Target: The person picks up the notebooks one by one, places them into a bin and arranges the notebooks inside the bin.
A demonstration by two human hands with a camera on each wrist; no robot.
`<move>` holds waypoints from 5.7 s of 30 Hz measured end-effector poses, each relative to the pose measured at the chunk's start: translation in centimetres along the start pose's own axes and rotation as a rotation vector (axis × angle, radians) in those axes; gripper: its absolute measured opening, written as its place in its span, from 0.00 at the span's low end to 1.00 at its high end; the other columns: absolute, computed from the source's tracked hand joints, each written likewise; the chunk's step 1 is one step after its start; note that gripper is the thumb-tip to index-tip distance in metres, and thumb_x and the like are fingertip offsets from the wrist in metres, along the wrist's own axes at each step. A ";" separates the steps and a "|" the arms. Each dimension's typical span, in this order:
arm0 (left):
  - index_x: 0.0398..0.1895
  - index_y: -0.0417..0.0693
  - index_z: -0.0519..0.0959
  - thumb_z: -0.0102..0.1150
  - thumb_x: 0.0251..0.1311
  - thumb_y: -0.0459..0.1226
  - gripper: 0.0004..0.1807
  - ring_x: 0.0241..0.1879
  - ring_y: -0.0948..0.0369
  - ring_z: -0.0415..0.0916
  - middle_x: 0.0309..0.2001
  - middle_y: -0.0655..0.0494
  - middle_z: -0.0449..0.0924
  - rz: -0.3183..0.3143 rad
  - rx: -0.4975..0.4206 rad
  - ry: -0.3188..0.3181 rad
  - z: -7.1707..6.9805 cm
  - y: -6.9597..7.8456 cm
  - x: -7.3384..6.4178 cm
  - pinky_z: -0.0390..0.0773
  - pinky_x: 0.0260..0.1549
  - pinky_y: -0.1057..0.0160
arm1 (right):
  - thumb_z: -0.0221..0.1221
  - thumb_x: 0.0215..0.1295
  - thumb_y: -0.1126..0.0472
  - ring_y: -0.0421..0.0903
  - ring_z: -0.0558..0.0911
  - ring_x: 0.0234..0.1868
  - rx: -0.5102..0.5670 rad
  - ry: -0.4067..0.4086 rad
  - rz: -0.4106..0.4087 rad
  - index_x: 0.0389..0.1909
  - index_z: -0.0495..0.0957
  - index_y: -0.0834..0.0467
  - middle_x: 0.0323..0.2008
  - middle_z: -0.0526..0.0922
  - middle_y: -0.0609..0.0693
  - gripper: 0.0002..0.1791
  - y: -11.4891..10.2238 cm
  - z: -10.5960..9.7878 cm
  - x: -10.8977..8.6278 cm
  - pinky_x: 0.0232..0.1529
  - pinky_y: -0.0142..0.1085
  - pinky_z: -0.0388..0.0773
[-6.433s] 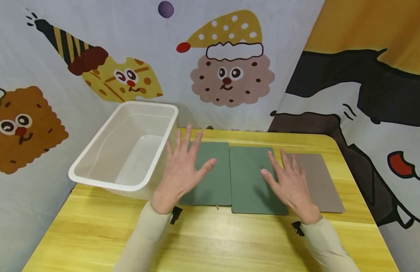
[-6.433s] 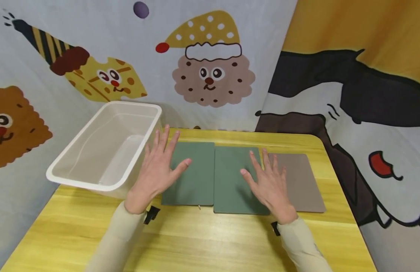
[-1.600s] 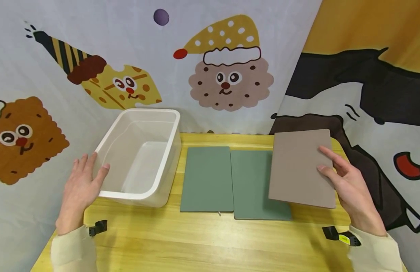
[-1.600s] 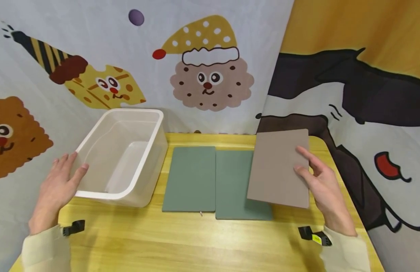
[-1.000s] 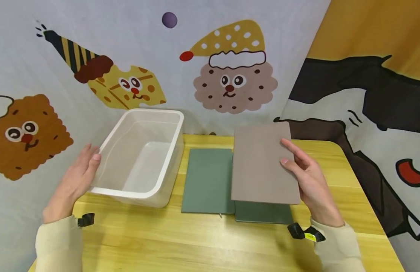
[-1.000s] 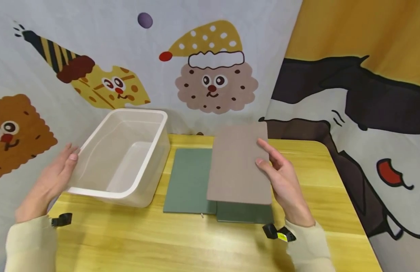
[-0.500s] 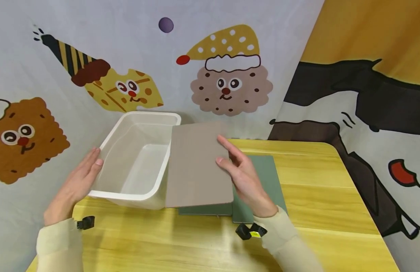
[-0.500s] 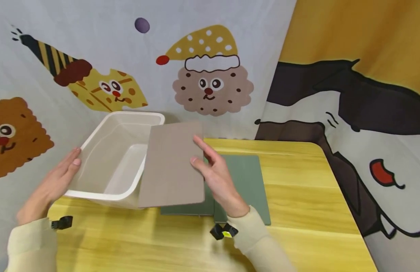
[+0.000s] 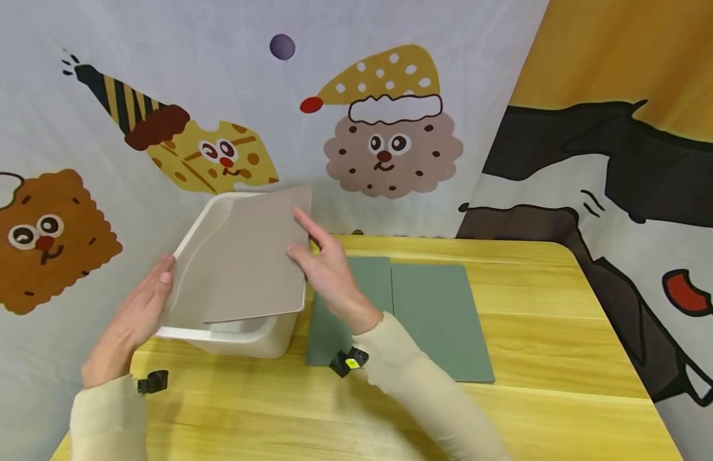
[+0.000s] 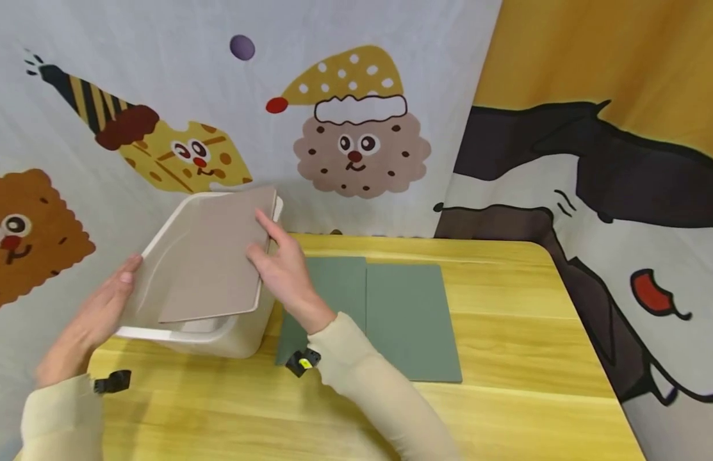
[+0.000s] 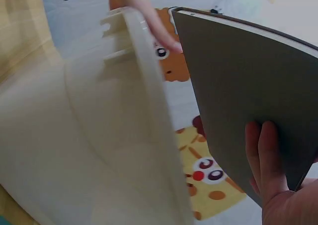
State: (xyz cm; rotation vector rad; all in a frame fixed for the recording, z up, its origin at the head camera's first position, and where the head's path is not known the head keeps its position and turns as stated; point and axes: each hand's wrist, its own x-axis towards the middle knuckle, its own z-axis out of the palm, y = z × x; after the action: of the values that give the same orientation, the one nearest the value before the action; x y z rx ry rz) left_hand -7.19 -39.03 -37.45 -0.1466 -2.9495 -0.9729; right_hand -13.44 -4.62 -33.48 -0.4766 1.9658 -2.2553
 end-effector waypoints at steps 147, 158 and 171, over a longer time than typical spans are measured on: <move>0.85 0.45 0.42 0.26 0.84 0.48 0.33 0.79 0.31 0.35 0.84 0.44 0.33 -0.057 0.035 0.008 0.9 0.6 0.0 0.39 0.68 0.22 | 0.59 0.75 0.63 0.60 0.49 0.81 -0.409 0.166 0.226 0.83 0.54 0.54 0.83 0.47 0.56 0.40 4.0 -27.6 -11.5 0.51 0.17 0.72; 0.85 0.45 0.41 0.26 0.84 0.50 0.34 0.79 0.31 0.35 0.84 0.43 0.32 -0.076 0.036 0.000 0.8 0.8 0.0 0.39 0.68 0.22 | 0.59 0.76 0.67 0.42 0.67 0.70 -0.182 0.182 0.176 0.83 0.54 0.50 0.83 0.44 0.56 0.40 1.6 -27.0 -11.8 0.47 0.27 0.82; 0.85 0.48 0.40 0.27 0.84 0.51 0.35 0.79 0.31 0.35 0.84 0.44 0.31 -0.097 0.044 -0.011 0.7 1.0 0.0 0.41 0.66 0.20 | 0.60 0.75 0.67 0.45 0.70 0.65 -0.083 0.196 0.157 0.82 0.56 0.47 0.82 0.48 0.54 0.40 -0.3 -25.5 -11.7 0.46 0.32 0.84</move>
State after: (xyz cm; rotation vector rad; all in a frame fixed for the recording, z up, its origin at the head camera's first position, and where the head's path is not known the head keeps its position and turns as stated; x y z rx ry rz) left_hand -7.05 -37.83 -37.44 -0.0069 -3.0103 -0.9198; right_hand -10.12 22.92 -37.93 -0.1054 2.1119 -2.2031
